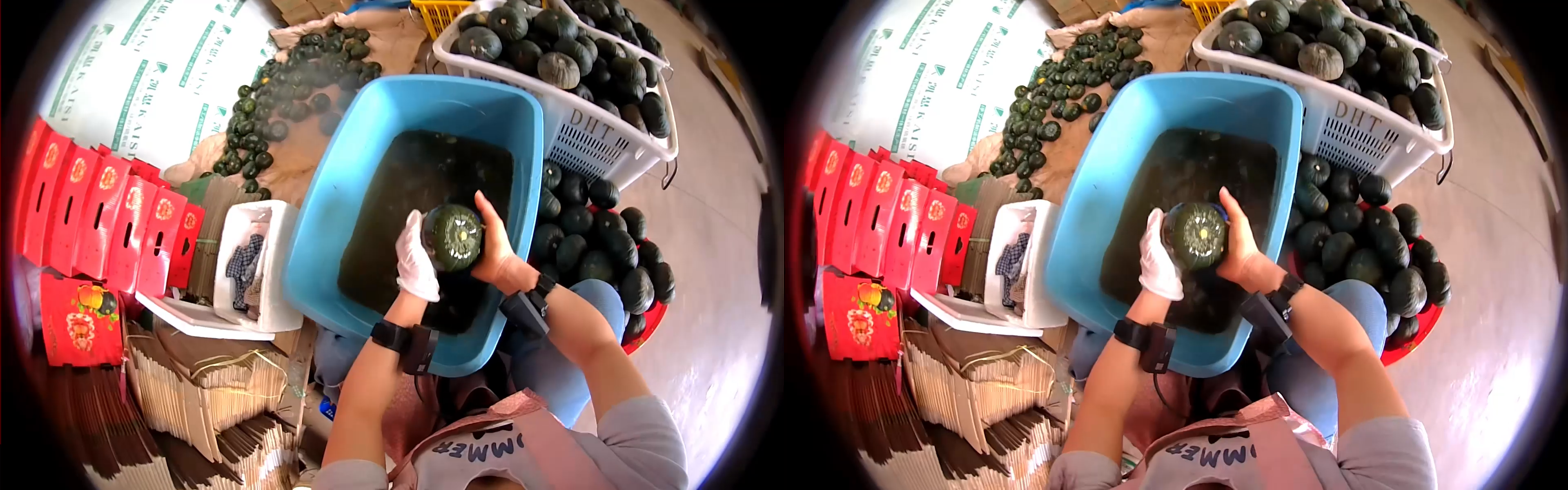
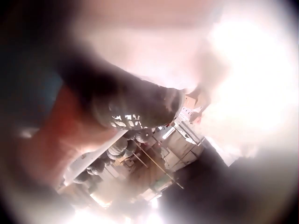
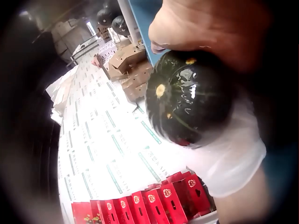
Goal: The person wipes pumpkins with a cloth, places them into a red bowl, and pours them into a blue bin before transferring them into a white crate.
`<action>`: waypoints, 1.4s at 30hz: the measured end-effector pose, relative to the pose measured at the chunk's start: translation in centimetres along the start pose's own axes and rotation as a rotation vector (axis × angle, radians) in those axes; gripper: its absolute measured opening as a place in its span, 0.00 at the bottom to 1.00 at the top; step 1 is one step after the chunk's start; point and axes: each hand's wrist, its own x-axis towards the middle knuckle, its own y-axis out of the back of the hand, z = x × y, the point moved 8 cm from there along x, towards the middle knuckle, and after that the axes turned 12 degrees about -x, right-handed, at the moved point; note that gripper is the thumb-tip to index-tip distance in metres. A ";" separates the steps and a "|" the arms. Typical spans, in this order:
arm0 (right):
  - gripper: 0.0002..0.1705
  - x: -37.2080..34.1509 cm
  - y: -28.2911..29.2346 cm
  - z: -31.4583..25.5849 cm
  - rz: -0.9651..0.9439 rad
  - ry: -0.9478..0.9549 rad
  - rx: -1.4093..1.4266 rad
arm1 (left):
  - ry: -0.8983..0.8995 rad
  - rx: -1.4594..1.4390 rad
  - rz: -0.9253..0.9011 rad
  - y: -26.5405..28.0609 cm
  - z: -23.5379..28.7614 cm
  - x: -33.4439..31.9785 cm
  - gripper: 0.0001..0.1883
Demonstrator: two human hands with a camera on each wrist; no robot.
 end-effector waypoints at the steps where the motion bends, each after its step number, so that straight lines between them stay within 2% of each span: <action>1: 0.38 -0.6 0.2 -0.6 0.075 0.008 -0.010 | -0.095 0.147 -0.075 -0.2 0.6 0.7 0.17; 2: 0.38 -0.9 0.5 -1.1 0.147 0.017 -0.026 | -0.192 0.291 -0.152 -0.5 1.0 1.0 0.18; 4: 0.38 -1.0 0.7 -1.7 0.170 0.036 -0.055 | -0.233 0.253 -0.156 -1.0 1.3 0.7 0.16; 6: 0.38 -1.0 0.0 -2.5 0.092 0.112 -0.053 | -0.397 0.500 -0.281 -2.8 2.1 -1.7 0.18; 7: 0.37 -1.0 -0.1 -2.5 0.030 0.122 -0.034 | -0.431 0.652 -0.356 -2.6 1.4 -1.3 0.24; 8: 0.37 -1.1 -0.2 -2.2 0.031 0.120 -0.033 | -0.402 0.726 -0.339 -2.1 1.1 -1.7 0.34; 10: 0.35 -1.6 -1.6 -1.9 -0.055 0.217 -0.036 | -0.223 0.831 -0.122 -2.9 0.9 -3.4 0.47; 11: 0.33 -1.8 -1.4 -1.2 -0.019 0.284 -0.129 | -0.149 0.828 -0.004 -1.7 0.1 -3.1 0.49; 14: 0.34 -3.9 -1.9 1.7 0.073 0.357 -0.444 | -0.054 0.219 0.029 2.0 -1.8 -0.3 0.32; 15: 0.34 -4.3 -1.9 2.6 0.066 0.371 -0.605 | -0.068 0.047 0.068 1.6 -1.6 -0.7 0.20; 16: 0.34 -4.7 -1.9 3.4 0.056 0.385 -0.764 | 0.082 0.043 -0.133 1.5 -1.8 0.6 0.19; 17: 0.33 -5.3 -2.2 4.0 0.110 0.537 -1.175 | 0.301 -0.178 -0.112 2.7 -3.4 0.5 0.20; 18: 0.31 -6.3 -4.3 3.8 -0.013 0.659 -1.501 | 0.521 -0.402 -0.091 2.1 -4.2 -0.8 0.20; 19: 0.30 -6.4 -4.6 3.6 -0.032 0.747 -1.673 | 0.554 -0.530 -0.154 2.1 -4.7 -0.7 0.20; 20: 0.29 -6.3 -5.1 3.4 -0.049 0.840 -1.843 | 0.549 -0.535 -0.154 2.1 -4.9 -0.9 0.20; 22: 0.26 -5.5 -6.2 1.7 0.059 0.960 -1.942 | 0.428 -0.511 -0.112 1.5 -4.8 -1.0 0.20; 23: 0.25 -5.1 -6.0 0.3 0.214 0.963 -1.628 | 0.165 -0.297 -0.187 0.5 -3.3 -1.0 0.17; 24: 0.26 -3.4 -4.9 -1.0 0.276 0.944 -1.394 | 0.167 -0.253 -0.257 1.2 -4.1 -0.5 0.15; 25: 0.28 -1.0 -2.1 -1.4 0.346 0.670 -1.215 | 0.044 -0.029 -0.166 1.5 -3.4 -1.2 0.16; 26: 0.29 0.3 -0.1 -0.8 0.338 0.495 -1.025 | -0.077 0.198 -0.077 1.6 -2.5 -1.9 0.17; 27: 0.31 1.0 1.2 -0.4 0.357 0.333 -0.826 | -0.044 0.122 -0.087 1.6 -2.5 -2.1 0.18; 28: 0.32 0.4 0.1 -0.3 0.306 0.264 -0.634 | -0.020 0.074 -0.087 0.7 -1.9 -3.1 0.18; 29: 0.30 0.4 -0.2 -0.1 0.258 0.173 -0.538 | 0.000 0.027 -0.137 0.0 -1.6 -3.4 0.19; 30: 0.29 1.0 -0.3 0.7 0.177 0.049 -0.321 | 0.016 -0.024 -0.185 -0.7 -1.2 -3.6 0.20; 32: 0.30 0.6 -0.8 1.7 0.037 -0.044 -0.066 | 0.017 -0.039 -0.226 -1.2 -0.5 -3.2 0.22; 34: 0.30 0.5 -0.6 2.4 0.012 -0.049 -0.012 | -0.002 -0.060 -0.316 -1.4 -0.3 -2.7 0.24; 36: 0.28 -0.3 -0.1 3.0 0.067 -0.064 0.088 | -0.083 0.109 -0.364 -1.7 -0.2 -3.6 0.26; 37: 0.27 -0.6 0.4 3.8 0.073 -0.102 0.127 | -0.490 0.555 -0.528 -3.4 1.2 -4.7 0.29; 38: 0.27 -0.1 1.7 4.1 0.009 0.034 0.170 | -0.987 0.936 -0.506 -4.4 2.3 -6.6 0.32; 40: 0.26 -2.3 0.7 3.8 0.176 -0.012 0.125 | -1.041 0.862 -0.584 -4.7 2.1 -6.8 0.35; 42: 0.27 -2.5 1.8 4.7 0.291 -0.083 0.026 | -1.004 0.779 -0.622 -4.5 1.9 -6.4 0.36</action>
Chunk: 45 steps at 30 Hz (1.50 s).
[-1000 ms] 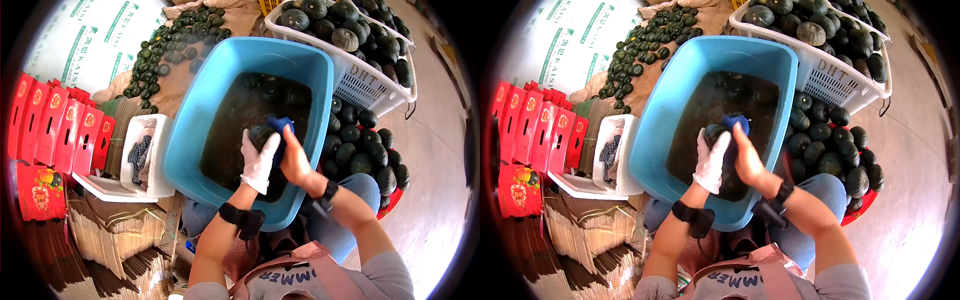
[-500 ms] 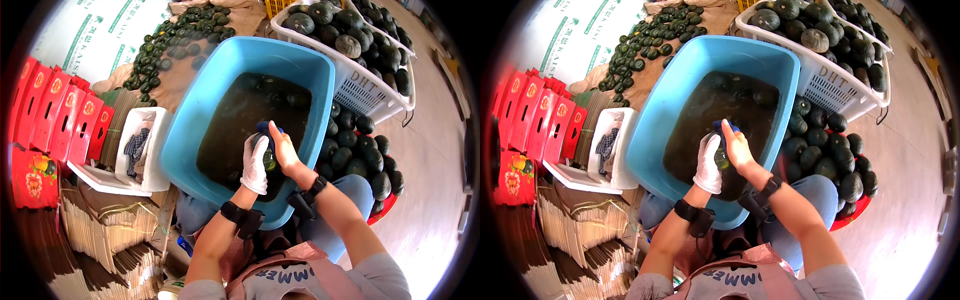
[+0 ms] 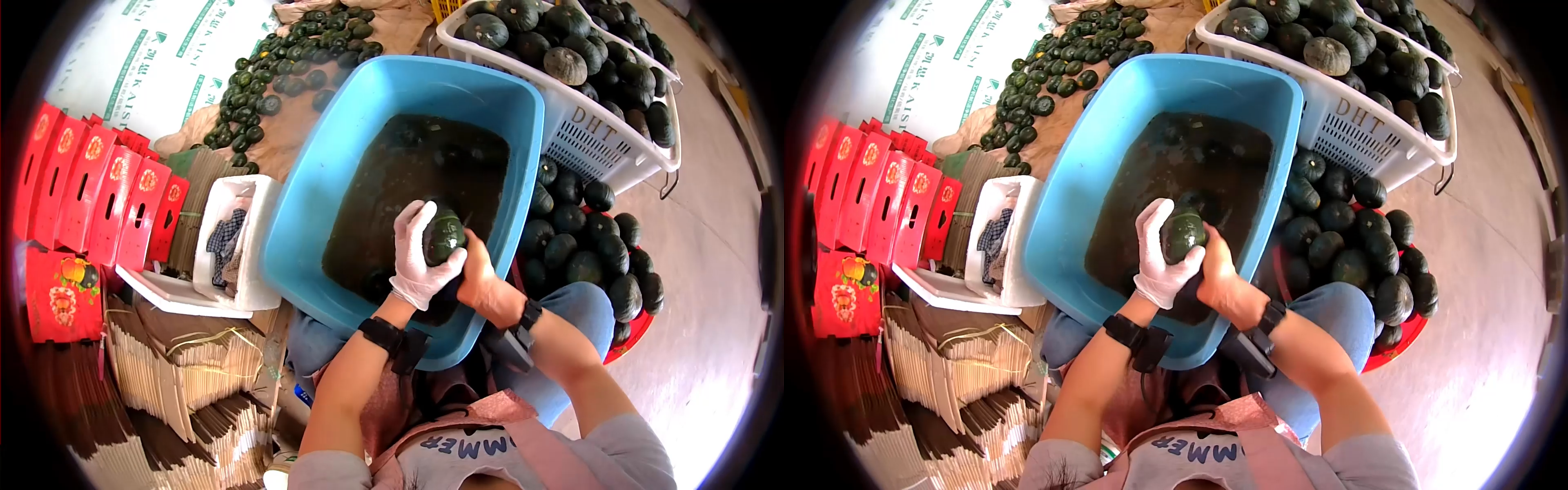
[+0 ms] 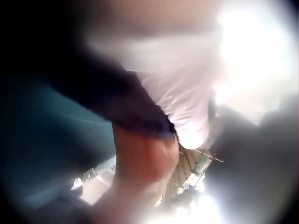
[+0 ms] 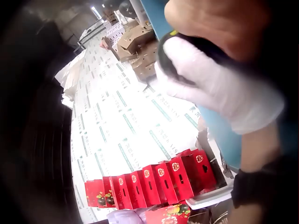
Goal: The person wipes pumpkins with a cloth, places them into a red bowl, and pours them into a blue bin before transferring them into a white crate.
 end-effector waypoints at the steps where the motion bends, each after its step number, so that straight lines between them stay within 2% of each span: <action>1: 0.27 -1.1 0.2 0.1 0.069 -0.018 -0.143 | 0.131 0.063 0.029 0.6 -1.6 -0.3 0.35; 2: 0.26 -1.0 1.1 0.7 0.063 0.025 -0.225 | 0.266 0.126 0.058 1.3 -3.1 -0.7 0.34; 3: 0.25 -1.3 1.1 0.9 -0.002 -0.040 -0.229 | 0.614 -0.001 0.188 2.6 -6.4 -2.1 0.33; 4: 0.25 -1.8 1.0 1.0 -0.063 -0.110 -0.232 | 0.929 -0.278 0.299 3.6 -10.3 -4.3 0.33; 6: 0.25 -1.7 1.1 -0.1 -0.121 -0.056 -0.094 | 1.248 -0.694 0.327 5.2 -14.4 -4.9 0.32; 8: 0.24 -3.7 -0.5 -2.2 -0.159 -0.011 -0.013 | 1.243 -0.858 0.635 7.7 -9.4 2.4 0.36; 10: 0.16 -3.8 0.0 -3.3 -0.058 0.050 -0.063 | 0.888 -1.021 0.968 11.9 -9.1 9.0 0.34; 11: 0.09 -3.0 0.6 -3.8 -0.098 0.201 -0.156 | 0.876 -0.820 0.912 12.6 -9.4 10.7 0.31; 12: 0.12 -2.6 0.8 -4.1 -0.053 0.306 -0.247 | 0.855 -0.626 0.853 13.5 -9.9 11.9 0.29; 13: 0.16 -2.1 1.4 -4.1 0.022 0.357 -0.315 | 1.083 -0.484 0.365 12.1 -13.4 9.5 0.16; 14: 0.20 -1.8 1.7 -4.4 0.093 0.418 -0.375 | 1.121 -0.300 -0.183 10.7 -16.0 6.8 0.04; 15: 0.33 -2.1 1.3 -4.9 0.137 0.410 -0.400 | 1.226 0.183 -0.485 6.9 -13.2 4.3 0.05; 16: 0.33 -2.1 1.1 -5.1 0.144 0.423 -0.395 | 0.853 0.295 -1.211 4.9 -16.4 -1.6 0.14; 17: 0.39 -2.3 0.8 -5.8 0.138 0.491 -0.370 | 1.347 0.496 -1.258 5.0 -18.5 -7.4 0.22; 18: 0.45 -2.6 0.8 -6.5 0.136 0.561 -0.346 | 1.206 0.575 -1.427 3.9 -17.8 -10.2 0.22; 19: 0.52 -2.2 0.8 -6.9 0.069 0.640 -0.307 | 1.277 0.299 -1.230 4.1 -19.1 -14.8 0.25; 20: 0.53 -2.4 0.9 -7.5 0.044 0.766 -0.287 | 1.500 0.225 -1.058 4.2 -19.2 -16.5 0.29; 21: 0.48 -2.7 2.2 -8.4 0.238 0.825 -0.524 | 1.697 0.162 -0.847 4.3 -19.2 -17.9 0.33; 22: 0.49 -2.8 2.8 -8.3 0.294 0.708 -0.506 | 1.628 0.169 -0.903 3.2 -20.1 -18.8 0.34; 24: 0.49 -4.9 1.6 -9.6 0.346 0.628 -0.587 | 1.432 0.221 -1.122 0.7 -20.3 -18.3 0.35; 25: 0.39 -2.7 2.9 -8.4 0.351 0.581 -0.567 | 1.381 0.245 -1.198 -0.1 -19.9 -18.0 0.35; 26: 0.37 -0.9 4.0 -8.2 0.457 0.794 -0.666 | 1.336 0.253 -1.255 -0.8 -19.5 -17.8 0.35; 29: 0.51 -2.5 2.2 -9.1 0.219 0.697 -0.411 | 1.197 0.262 -1.349 -1.9 -17.6 -16.0 0.37; 30: 0.50 -1.9 2.4 -9.2 0.189 0.799 -0.373 | 1.103 0.260 -1.357 -2.0 -16.7 -14.8 0.37; 31: 0.48 -2.4 2.0 -8.9 0.201 0.715 -0.498 | 0.943 0.255 -1.359 -2.3 -15.4 -13.3 0.37; 33: 0.44 -2.2 1.9 -8.0 0.290 0.998 -0.759 | 0.727 0.302 -1.192 -1.8 -13.4 -9.5 0.38; 34: 0.35 -2.7 1.5 -6.6 0.232 0.658 -0.873 | 1.536 0.254 -0.721 1.3 -14.6 -10.4 0.39; 35: 0.28 -1.9 1.2 -5.8 0.205 0.722 -0.932 | 1.351 0.069 -0.599 1.5 -14.7 -9.5 0.29; 36: 0.22 -1.1 0.7 -4.7 0.175 0.782 -0.991 | 1.345 0.078 -0.590 1.9 -16.3 -10.1 0.29; 37: 0.14 -2.7 -0.9 -4.6 0.076 0.708 -1.060 | 1.254 -0.267 -0.427 0.5 -16.4 -8.2 0.23; 38: 0.23 -2.0 -2.3 -4.2 -0.026 0.971 -1.189 | 1.142 -0.251 -0.412 1.2 -15.9 -7.5 0.16; 39: 0.27 -4.0 -3.7 -4.2 0.103 1.253 -1.477 | 1.028 -0.227 -0.395 1.1 -13.3 -5.4 0.11; 40: 0.32 -6.3 -5.0 -3.8 0.254 1.537 -1.756 | 0.917 -0.199 -0.377 1.0 -10.5 -3.3 0.11; 41: 0.35 -6.6 -5.5 -4.0 0.161 1.496 -1.802 | 0.881 -0.424 -0.184 1.0 -9.3 -2.7 0.09; 42: 0.32 -7.3 -5.9 -4.8 0.133 1.466 -1.741 | 0.831 -0.646 0.004 1.1 -8.2 -2.0 0.06; 43: 0.30 -6.8 -5.9 -5.5 0.109 1.432 -1.695 | 0.899 -0.866 -0.036 -1.8 -3.3 1.3 0.09; 44: 0.29 -5.7 -5.6 -6.0 0.086 1.397 -1.649 | 0.790 -0.612 -0.154 -1.2 -2.9 1.7 0.17; 45: 0.26 -4.8 -5.5 -6.5 0.066 1.458 -1.599 | 0.675 -0.350 -0.245 -0.5 -2.4 2.1 0.29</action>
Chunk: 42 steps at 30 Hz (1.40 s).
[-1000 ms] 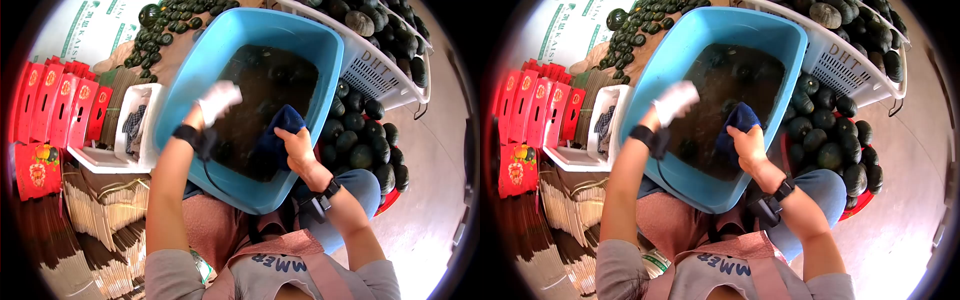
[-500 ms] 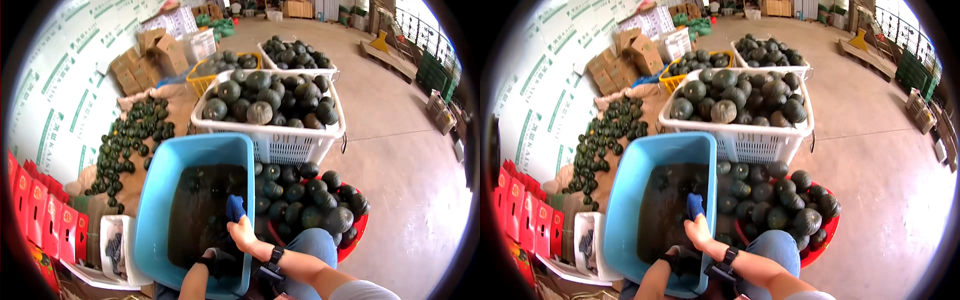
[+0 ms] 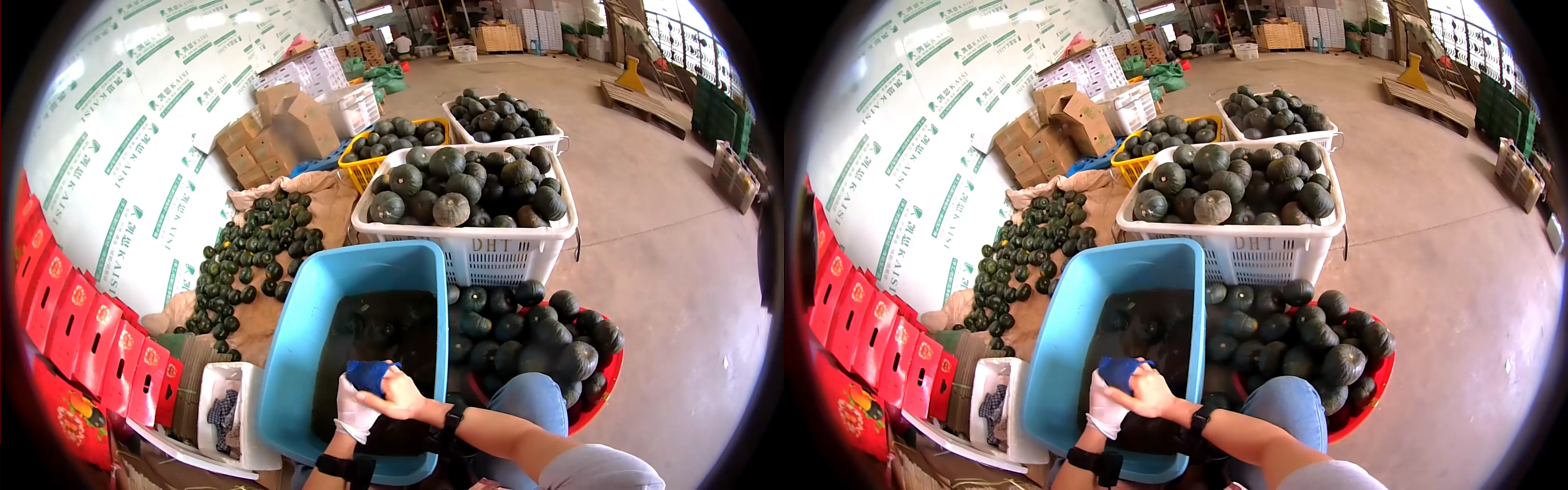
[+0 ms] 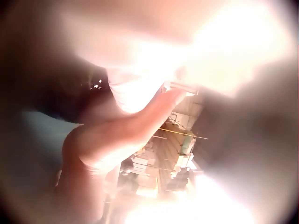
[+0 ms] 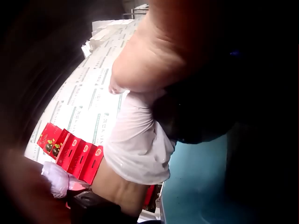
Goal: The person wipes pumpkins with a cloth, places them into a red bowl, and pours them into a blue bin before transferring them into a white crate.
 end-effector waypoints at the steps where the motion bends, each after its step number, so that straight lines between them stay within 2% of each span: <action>1: 0.24 0.7 0.2 0.9 0.029 -0.088 0.078 | -0.147 0.303 0.038 -0.2 1.8 -0.8 0.40; 2: 0.23 0.7 -0.2 2.8 0.007 -0.328 0.351 | -0.127 0.271 0.150 1.6 0.0 -1.1 0.52; 3: 0.23 0.5 -0.3 3.6 -0.016 -0.568 0.624 | -0.101 0.275 0.181 1.9 0.3 -1.2 0.50; 4: 0.23 0.1 -1.7 5.0 -0.036 -0.693 0.768 | -0.092 0.239 0.218 1.9 0.5 -1.2 0.50; 6: 0.25 -0.3 -3.1 5.8 0.069 -0.867 1.223 | -0.109 0.118 0.300 1.7 0.5 -1.0 0.49; 7: 0.27 -0.6 -3.2 5.6 0.152 -0.954 1.432 | -0.146 -0.034 0.374 1.3 0.7 -1.1 0.46; 8: 0.31 -0.6 -4.7 4.9 0.089 -0.945 1.686 | -0.162 -0.126 0.437 1.3 0.0 -0.9 0.45; 9: 0.36 -0.5 -5.0 4.0 0.082 -0.889 1.818 | -0.179 -0.217 0.500 1.4 -1.0 -0.7 0.43; 10: 0.37 -0.8 -4.9 2.9 0.108 -0.929 1.894 | -0.236 -0.219 0.527 0.9 -1.1 -0.7 0.42; 11: 0.38 -1.1 -4.7 1.7 0.133 -0.969 1.969 | -0.315 -0.094 0.555 0.7 -1.0 -0.9 0.43; 13: 0.37 -1.5 -4.9 1.9 0.120 -0.957 1.948 | -0.363 -0.066 0.596 1.2 -2.1 -1.3 0.42; 15: 0.35 -2.0 -5.9 3.3 0.006 -0.973 1.831 | -0.174 -0.143 0.506 2.2 -3.9 -1.3 0.39; 16: 0.31 -1.9 -5.7 4.4 0.031 -0.972 1.771 | -0.045 -0.158 0.437 1.9 -2.4 -0.9 0.34; 17: 0.27 -1.5 -3.6 4.7 0.071 -1.000 1.560 | 0.102 -0.339 0.329 1.3 -0.6 -0.2 0.30; 19: 0.25 -0.9 -2.3 5.0 -0.017 -0.971 1.393 | 0.377 -0.454 0.023 1.7 -1.0 0.4 0.28; 20: 0.26 -0.9 -1.8 4.9 -0.034 -0.962 1.315 | 0.380 -0.318 -0.048 0.3 1.2 0.1 0.26; 21: 0.26 -1.1 -2.0 4.9 -0.037 -0.970 1.319 | 0.388 -0.319 -0.043 -0.1 0.6 -0.3 0.26; 23: 0.27 -1.2 -3.4 4.4 -0.061 -1.060 1.655 | 0.292 -0.528 0.182 0.2 -1.4 -0.7 0.24; 24: 0.28 -1.2 -3.2 3.8 0.031 -1.001 1.742 | 0.172 -0.507 0.295 0.7 -2.6 -0.9 0.24; 25: 0.26 -1.9 -3.6 4.0 0.177 -1.067 1.712 | 0.036 -0.521 0.332 0.4 -3.2 -1.4 0.24; 27: 0.25 -2.7 -3.3 2.9 0.391 -1.088 1.557 | -0.072 -0.671 0.431 -1.3 -5.6 -2.1 0.26; 28: 0.25 -3.1 -2.9 2.5 0.311 -1.086 1.435 | -0.085 -0.579 0.382 -1.7 -6.1 -2.2 0.28; 31: 0.25 -1.7 -1.2 3.0 0.213 -0.929 1.354 | -0.144 -0.372 0.256 -1.3 -4.8 -1.6 0.31; 32: 0.24 -1.2 -0.8 3.4 0.150 -0.926 1.345 | -0.049 -0.401 0.201 -0.9 -4.5 -1.5 0.29; 33: 0.23 -0.6 -0.3 3.7 0.088 -0.922 1.368 | 0.101 -0.675 0.213 0.4 -5.2 -0.8 0.29; 35: 0.23 -0.4 0.0 3.8 -0.113 -0.860 1.284 | 0.246 -0.498 0.083 0.8 -0.5 0.4 0.26; 36: 0.22 -0.2 0.4 3.3 -0.153 -0.788 1.225 | 0.287 -0.428 -0.005 0.3 1.1 0.7 0.22; 37: 0.22 -0.4 0.0 3.2 -0.155 -0.789 1.229 | 0.322 -0.348 0.012 0.6 1.0 0.6 0.19; 39: 0.21 -1.0 -1.1 3.3 0.002 -0.861 1.413 | 0.122 -0.433 0.200 1.0 -0.5 0.1 0.18; 40: 0.21 -1.3 -1.3 2.7 0.092 -0.913 1.498 | -0.033 -0.476 0.292 1.0 -0.8 -0.5 0.21; 41: 0.22 -1.8 -2.2 2.6 0.191 -0.945 1.677 | -0.095 -0.614 0.415 0.7 -2.8 -1.5 0.25; 42: 0.22 -2.1 -2.8 2.0 0.214 -0.951 1.738 | -0.122 -0.613 0.479 -0.3 -3.7 -2.2 0.26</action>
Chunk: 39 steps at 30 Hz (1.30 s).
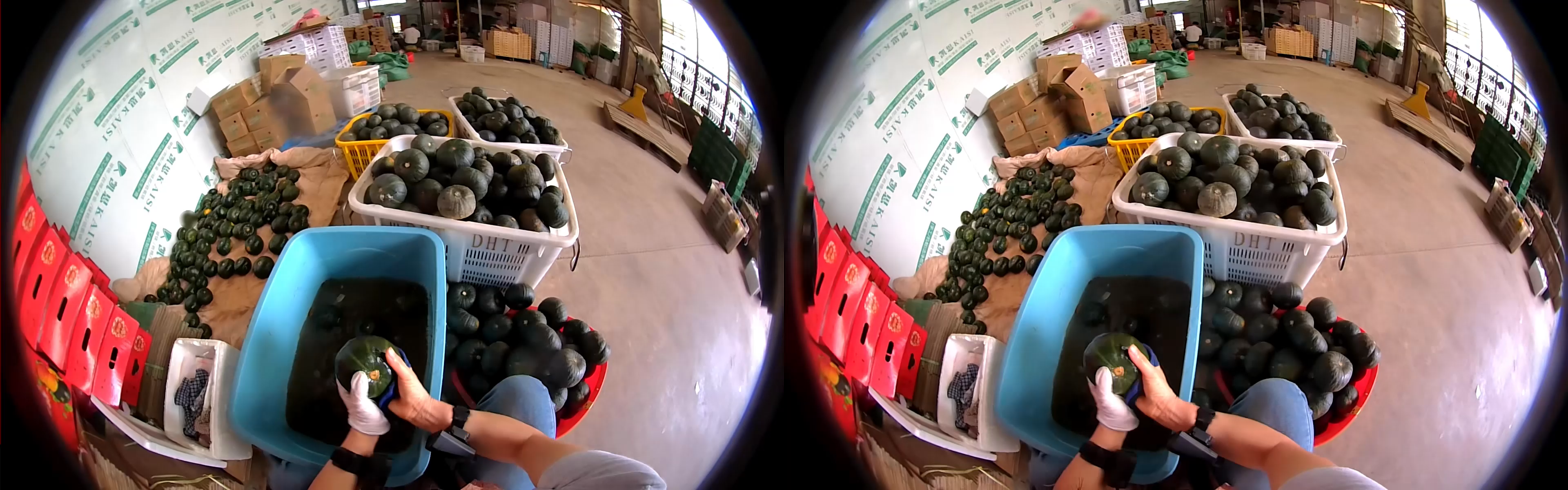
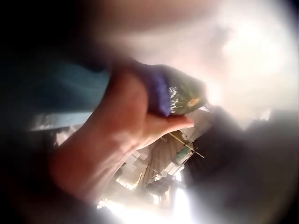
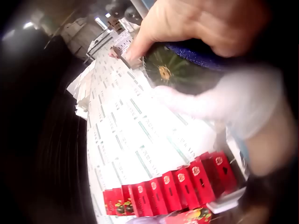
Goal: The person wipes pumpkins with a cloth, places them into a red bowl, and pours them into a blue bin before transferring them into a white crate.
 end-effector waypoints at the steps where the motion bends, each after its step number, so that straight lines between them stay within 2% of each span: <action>1: 0.22 -0.2 -0.4 0.4 -0.006 -0.004 0.064 | -0.046 -0.005 0.048 0.5 -0.6 -0.6 0.27; 2: 0.24 -0.6 -0.8 -0.2 -0.034 0.039 -0.018 | -0.086 -0.012 -0.056 2.5 -2.5 -0.4 0.28; 3: 0.24 -0.6 -0.8 -0.7 -0.038 0.036 -0.024 | -0.092 -0.016 -0.053 2.4 -1.9 -0.3 0.28; 5: 0.25 -0.5 -1.3 -2.3 -0.128 0.030 -0.235 | 0.010 0.136 -0.190 0.2 0.2 -0.2 0.27; 7: 0.23 -0.6 -2.3 -4.7 -0.140 -0.039 -0.384 | 0.304 0.063 -0.227 -2.4 2.5 0.8 0.25; 10: 0.25 -0.9 -3.4 -6.6 -0.202 0.191 -0.848 | 0.550 0.462 -0.392 -3.1 4.5 1.4 0.27; 11: 0.25 -0.9 -3.3 -6.3 -0.204 0.182 -0.851 | 0.551 0.458 -0.383 -3.2 4.5 1.4 0.27; 13: 0.25 -0.9 -2.9 -5.5 -0.193 0.115 -0.658 | 0.448 0.313 -0.308 -3.6 4.7 1.6 0.29; 14: 0.25 -0.8 -2.4 -4.1 -0.182 0.061 -0.453 | 0.342 0.253 -0.201 -2.9 4.7 1.5 0.29; 15: 0.27 -0.5 -1.6 -3.2 -0.118 0.086 -0.360 | 0.168 0.250 -0.203 -2.1 4.2 1.8 0.34; 17: 0.37 -0.5 -0.9 -1.0 -0.129 -0.143 -0.027 | 0.085 0.046 -0.232 -1.0 2.4 0.9 0.40; 18: 0.45 -1.0 -1.2 -0.8 -0.086 -0.164 0.043 | 0.046 0.090 -0.254 -1.4 2.1 0.2 0.41; 21: 0.39 -0.7 -0.7 -0.2 -0.116 -0.171 0.061 | 0.003 0.261 -0.295 -1.2 2.3 0.5 0.41; 23: 0.35 -0.8 0.3 0.7 -0.113 -0.196 0.009 | -0.150 0.631 -0.325 0.1 3.2 1.5 0.41; 25: 0.37 -0.9 3.1 2.9 0.040 -0.279 -0.121 | 0.141 0.552 -0.388 -0.9 4.2 1.7 0.39; 27: 0.41 -2.6 1.3 3.9 0.064 -0.434 -0.266 | 0.013 0.556 -0.281 1.3 4.6 2.5 0.35; 28: 0.41 -2.8 1.1 4.1 0.011 -0.449 -0.377 | 0.217 0.484 -0.021 2.9 5.1 2.7 0.33; 29: 0.32 -3.0 1.5 3.6 -0.006 -0.439 -0.637 | 0.419 0.404 0.241 4.3 5.5 2.4 0.32; 31: 0.21 -2.8 1.8 3.3 -0.148 -0.253 -1.074 | 0.441 0.153 0.267 6.3 7.0 5.7 0.31; 32: 0.18 -3.2 1.7 3.2 -0.138 -0.256 -1.068 | 0.079 0.511 0.034 8.0 9.8 9.9 0.33; 34: 0.19 -2.7 3.6 4.8 -0.087 -0.224 -1.046 | -0.144 0.209 0.027 8.8 12.9 15.9 0.36; 35: 0.20 -2.3 4.4 5.2 -0.047 -0.195 -1.042 | 0.016 -0.431 0.282 9.2 12.2 17.8 0.37; 37: 0.22 -1.7 4.9 5.8 -0.055 -0.282 -1.000 | 0.096 0.013 0.172 8.1 10.3 20.3 0.36; 38: 0.23 -1.4 4.7 5.6 -0.028 -0.237 -0.969 | 0.300 0.555 0.101 8.2 7.5 20.1 0.41; 39: 0.25 -1.2 4.6 5.4 0.000 -0.187 -0.932 | 0.360 0.667 0.011 8.2 4.3 19.8 0.41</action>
